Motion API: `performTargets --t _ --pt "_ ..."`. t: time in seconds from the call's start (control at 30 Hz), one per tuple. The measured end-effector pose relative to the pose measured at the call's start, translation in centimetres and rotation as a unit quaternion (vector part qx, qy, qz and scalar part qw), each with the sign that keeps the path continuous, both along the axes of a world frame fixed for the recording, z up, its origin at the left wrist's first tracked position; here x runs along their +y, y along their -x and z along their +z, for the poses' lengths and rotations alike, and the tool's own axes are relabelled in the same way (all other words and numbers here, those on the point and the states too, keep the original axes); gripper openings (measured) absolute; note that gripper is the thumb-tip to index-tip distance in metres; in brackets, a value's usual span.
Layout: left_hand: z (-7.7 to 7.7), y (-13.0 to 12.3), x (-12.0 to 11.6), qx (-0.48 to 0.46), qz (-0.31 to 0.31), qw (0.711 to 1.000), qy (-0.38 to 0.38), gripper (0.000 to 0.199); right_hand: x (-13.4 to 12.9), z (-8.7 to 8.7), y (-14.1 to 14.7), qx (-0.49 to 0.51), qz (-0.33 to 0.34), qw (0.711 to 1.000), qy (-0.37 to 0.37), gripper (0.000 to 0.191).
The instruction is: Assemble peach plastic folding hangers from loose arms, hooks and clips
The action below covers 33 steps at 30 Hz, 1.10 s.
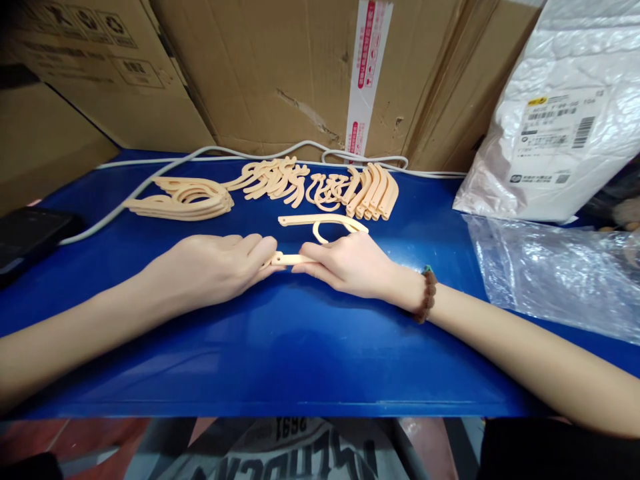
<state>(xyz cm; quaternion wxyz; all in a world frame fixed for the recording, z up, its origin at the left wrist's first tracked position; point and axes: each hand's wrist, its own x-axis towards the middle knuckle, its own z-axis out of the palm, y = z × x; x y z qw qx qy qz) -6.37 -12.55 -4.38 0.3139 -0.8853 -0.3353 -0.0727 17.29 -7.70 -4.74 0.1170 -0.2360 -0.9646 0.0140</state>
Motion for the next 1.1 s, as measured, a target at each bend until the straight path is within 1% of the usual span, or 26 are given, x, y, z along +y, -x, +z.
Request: performTargets --t 0.07,0.13,0.23,0.33,0.47,0.63,0.77,0.97,1.1 --pt "0.1 0.0 -0.1 0.009 -0.004 1.0 -0.02 0.033 0.1 0.1 0.0 0.002 -0.001 0.999 0.032 0.055" --pt "0.3 0.0 -0.2 0.014 -0.008 0.999 -0.035 0.031 0.1 0.1 0.0 0.007 0.0 0.999 0.045 0.055" --pt "0.5 0.0 -0.2 0.018 -0.023 0.998 -0.047 0.029 0.0 0.3 0.0 0.011 0.001 0.999 0.045 0.054" --pt "0.3 0.1 0.0 0.0 -0.043 0.998 -0.047 0.029 -0.1 0.3 0.1 0.007 0.001 0.999 0.033 0.051" --pt "0.1 0.3 0.3 -0.031 -0.054 0.998 -0.03 0.029 -0.1 0.3 0.1 -0.002 -0.002 1.0 -0.002 0.051" --pt "0.1 0.4 0.7 -0.047 -0.079 0.996 -0.022 0.028 -0.4 0.2 0.2 -0.004 -0.002 0.999 -0.038 0.054" --pt "-0.1 0.6 0.9 -0.065 -0.069 0.996 0.003 0.027 -0.5 0.2 0.3 -0.01 -0.019 0.998 -0.062 0.055" --pt "-0.3 0.7 0.8 -0.09 -0.061 0.992 0.061 0.025 -0.4 0.1 0.3 -0.019 -0.024 0.997 -0.075 0.052" --pt "-0.1 0.5 0.8 -0.1 -0.06 0.99 0.083 0.023 -0.4 0.1 0.3 -0.023 -0.029 0.997 -0.071 0.051"
